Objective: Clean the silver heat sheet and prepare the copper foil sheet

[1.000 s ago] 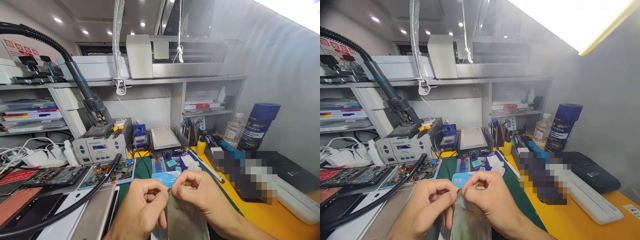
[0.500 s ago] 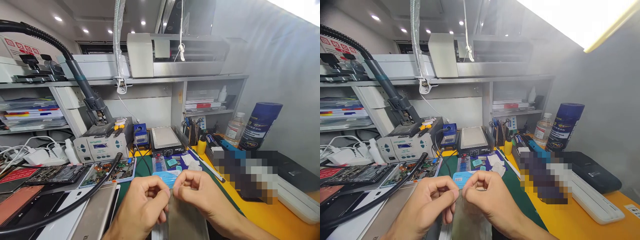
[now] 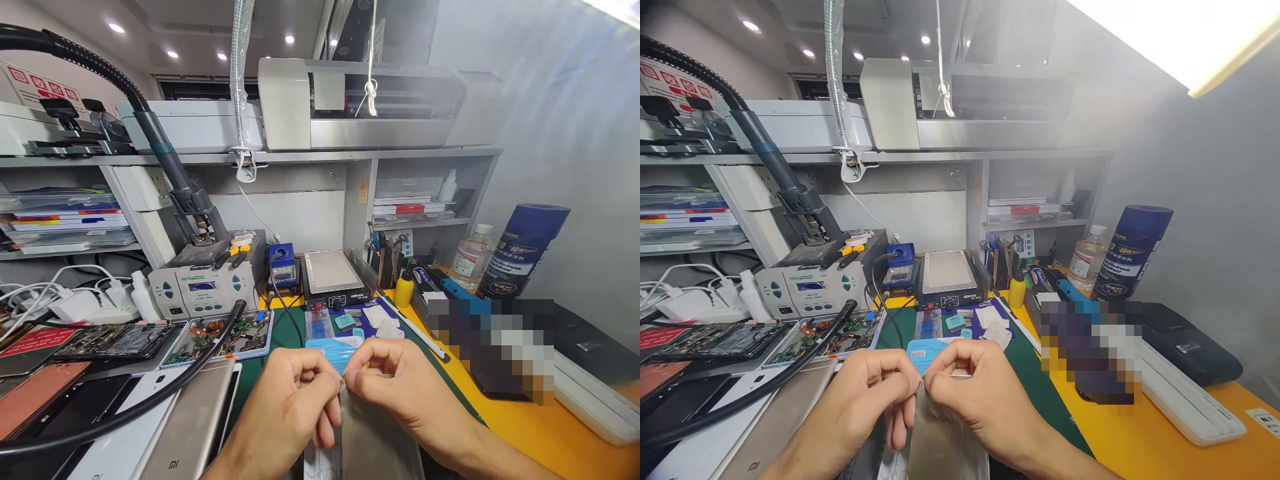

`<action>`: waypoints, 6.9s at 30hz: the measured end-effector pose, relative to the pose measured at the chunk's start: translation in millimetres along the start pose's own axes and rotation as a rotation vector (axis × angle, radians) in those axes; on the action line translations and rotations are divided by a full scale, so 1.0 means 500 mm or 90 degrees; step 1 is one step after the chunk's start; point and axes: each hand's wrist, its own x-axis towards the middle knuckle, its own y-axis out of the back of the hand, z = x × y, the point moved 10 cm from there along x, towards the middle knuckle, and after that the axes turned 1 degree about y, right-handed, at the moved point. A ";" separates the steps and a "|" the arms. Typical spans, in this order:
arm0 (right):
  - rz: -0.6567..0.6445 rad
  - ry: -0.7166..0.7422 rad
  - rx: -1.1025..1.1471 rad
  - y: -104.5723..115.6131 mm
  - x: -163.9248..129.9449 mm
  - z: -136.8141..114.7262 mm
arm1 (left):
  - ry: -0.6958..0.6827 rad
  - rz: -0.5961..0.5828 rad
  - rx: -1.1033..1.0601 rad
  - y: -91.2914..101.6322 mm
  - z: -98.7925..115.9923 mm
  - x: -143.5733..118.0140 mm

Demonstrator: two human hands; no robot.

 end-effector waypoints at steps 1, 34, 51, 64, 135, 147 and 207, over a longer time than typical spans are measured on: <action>0.000 0.002 -0.001 0.000 0.001 0.001 | 0.001 -0.005 -0.003 0.000 -0.001 0.001; -0.054 -0.128 0.151 -0.018 0.010 0.045 | 0.054 -0.003 0.022 -0.001 -0.026 0.014; 0.000 -0.090 0.141 0.006 0.014 0.034 | -0.033 0.019 0.132 0.022 0.012 0.011; -0.062 -0.117 0.128 -0.015 0.012 0.048 | -0.050 -0.034 0.150 0.009 -0.007 0.010; -0.075 -0.110 0.069 -0.010 0.023 0.058 | -0.006 -0.014 0.109 0.022 -0.034 0.026; -0.077 -0.111 0.063 -0.008 0.022 0.059 | -0.024 -0.041 0.085 0.016 -0.032 0.033; -0.122 0.073 0.160 0.006 0.009 -0.026 | -0.213 0.162 -0.036 0.096 0.050 -0.009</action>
